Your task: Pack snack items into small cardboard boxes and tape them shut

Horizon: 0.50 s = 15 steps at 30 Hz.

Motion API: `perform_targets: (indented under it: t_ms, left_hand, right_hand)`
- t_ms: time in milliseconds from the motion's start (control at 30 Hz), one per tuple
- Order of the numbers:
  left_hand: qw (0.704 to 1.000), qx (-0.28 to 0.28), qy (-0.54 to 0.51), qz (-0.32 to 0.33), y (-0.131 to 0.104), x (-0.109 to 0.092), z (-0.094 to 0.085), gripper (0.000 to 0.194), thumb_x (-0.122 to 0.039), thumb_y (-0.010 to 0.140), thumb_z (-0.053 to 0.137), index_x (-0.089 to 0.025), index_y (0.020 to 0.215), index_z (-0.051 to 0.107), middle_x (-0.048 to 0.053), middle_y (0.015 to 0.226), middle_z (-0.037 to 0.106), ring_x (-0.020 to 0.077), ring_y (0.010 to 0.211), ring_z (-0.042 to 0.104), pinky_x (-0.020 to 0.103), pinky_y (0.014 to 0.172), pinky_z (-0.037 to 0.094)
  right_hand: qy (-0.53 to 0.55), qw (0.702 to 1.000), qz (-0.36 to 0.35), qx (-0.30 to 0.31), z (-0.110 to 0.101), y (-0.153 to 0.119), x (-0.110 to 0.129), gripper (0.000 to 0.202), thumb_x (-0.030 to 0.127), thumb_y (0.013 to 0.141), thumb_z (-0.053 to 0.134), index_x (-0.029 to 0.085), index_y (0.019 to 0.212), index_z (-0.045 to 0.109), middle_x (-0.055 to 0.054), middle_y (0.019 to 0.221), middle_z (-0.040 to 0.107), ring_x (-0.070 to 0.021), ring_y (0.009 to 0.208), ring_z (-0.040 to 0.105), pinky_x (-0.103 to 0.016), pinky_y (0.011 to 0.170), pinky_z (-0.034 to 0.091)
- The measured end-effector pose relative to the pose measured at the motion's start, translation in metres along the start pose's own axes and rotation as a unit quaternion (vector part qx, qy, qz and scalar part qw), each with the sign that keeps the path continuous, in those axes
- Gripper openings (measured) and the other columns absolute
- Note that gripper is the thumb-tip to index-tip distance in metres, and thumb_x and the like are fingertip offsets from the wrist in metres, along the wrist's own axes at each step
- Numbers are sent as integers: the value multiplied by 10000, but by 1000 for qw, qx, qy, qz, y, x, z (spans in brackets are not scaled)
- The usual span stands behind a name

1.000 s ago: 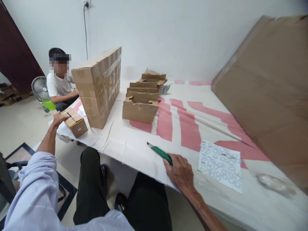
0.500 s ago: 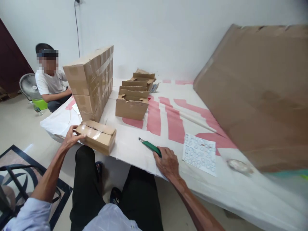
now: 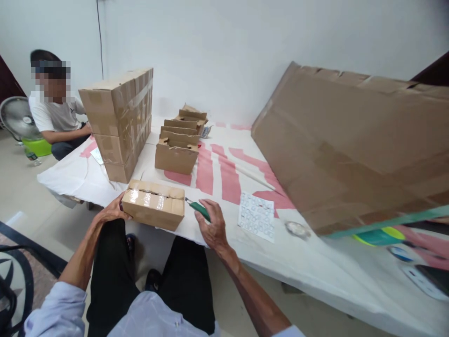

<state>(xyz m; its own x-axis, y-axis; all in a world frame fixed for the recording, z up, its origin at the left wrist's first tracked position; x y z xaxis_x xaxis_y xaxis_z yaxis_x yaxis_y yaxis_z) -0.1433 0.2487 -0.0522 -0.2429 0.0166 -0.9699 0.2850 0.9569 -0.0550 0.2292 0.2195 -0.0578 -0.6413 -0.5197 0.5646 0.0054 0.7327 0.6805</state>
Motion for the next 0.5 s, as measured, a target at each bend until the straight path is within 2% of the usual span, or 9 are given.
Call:
perform_targets:
  t_ms: [100, 200, 333, 433, 500]
  left_hand:
    - [1000, 2, 25, 9, 1, 1, 9, 973, -334, 577, 934, -233, 1493, 621, 132, 1379, 731, 364, 1337, 645, 514, 1138, 555]
    - [999, 0, 35, 27, 0, 2, 15, 1042, -352, 595, 928, -232, 1560, 555, 143, 1467, 678, 369, 1405, 595, 535, 1199, 502]
    - [999, 2, 16, 36, -7, 7, 27, 1219, -348, 576, 961, -247, 1661, 415, 163, 1619, 546, 366, 1491, 527, 506, 1246, 452]
    - [999, 18, -9, 48, -10, 9, 45, 1228, -345, 584, 975, -271, 1669, 405, 166, 1621, 540, 373, 1536, 493, 493, 1237, 460]
    - [998, 31, -20, 55, -12, 9, 60, 1196, -350, 606, 976, -311, 1661, 412, 161, 1656, 502, 391, 1594, 421, 521, 1238, 450]
  right_hand:
    - [76, 996, -26, 49, 12, 13, 36, 389, 372, 1051, 586, 244, 1412, 647, -143, 1392, 646, -306, 1318, 621, -543, 1129, 544]
    - [107, 991, -10, 75, 15, 16, 44, 364, 375, 1062, 560, 246, 1384, 673, -140, 1406, 646, -305, 1340, 623, -539, 1145, 542]
    - [129, 988, 33, 82, 3, 12, 27, 333, 376, 1059, 544, 242, 1316, 710, -132, 1406, 661, -295, 1340, 626, -507, 1136, 543]
    - [152, 983, 70, 73, -12, 11, 8, 340, 385, 1039, 548, 232, 1284, 728, -127, 1413, 679, -294, 1353, 621, -493, 1149, 525]
    - [164, 979, 107, 60, -20, 10, -7, 343, 390, 1019, 552, 223, 1247, 746, -121, 1412, 699, -294, 1357, 622, -491, 1168, 504]
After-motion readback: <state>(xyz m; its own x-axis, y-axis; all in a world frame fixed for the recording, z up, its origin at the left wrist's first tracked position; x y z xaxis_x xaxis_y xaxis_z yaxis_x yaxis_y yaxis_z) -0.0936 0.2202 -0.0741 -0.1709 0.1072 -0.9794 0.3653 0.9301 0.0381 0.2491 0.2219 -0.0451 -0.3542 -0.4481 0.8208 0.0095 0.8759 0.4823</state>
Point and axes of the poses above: each hand's wrist, its own y-axis towards the middle knuckle, its own z-axis out of the palm, x = y × z, the point moved 8 cm from there along y, towards the middle knuckle
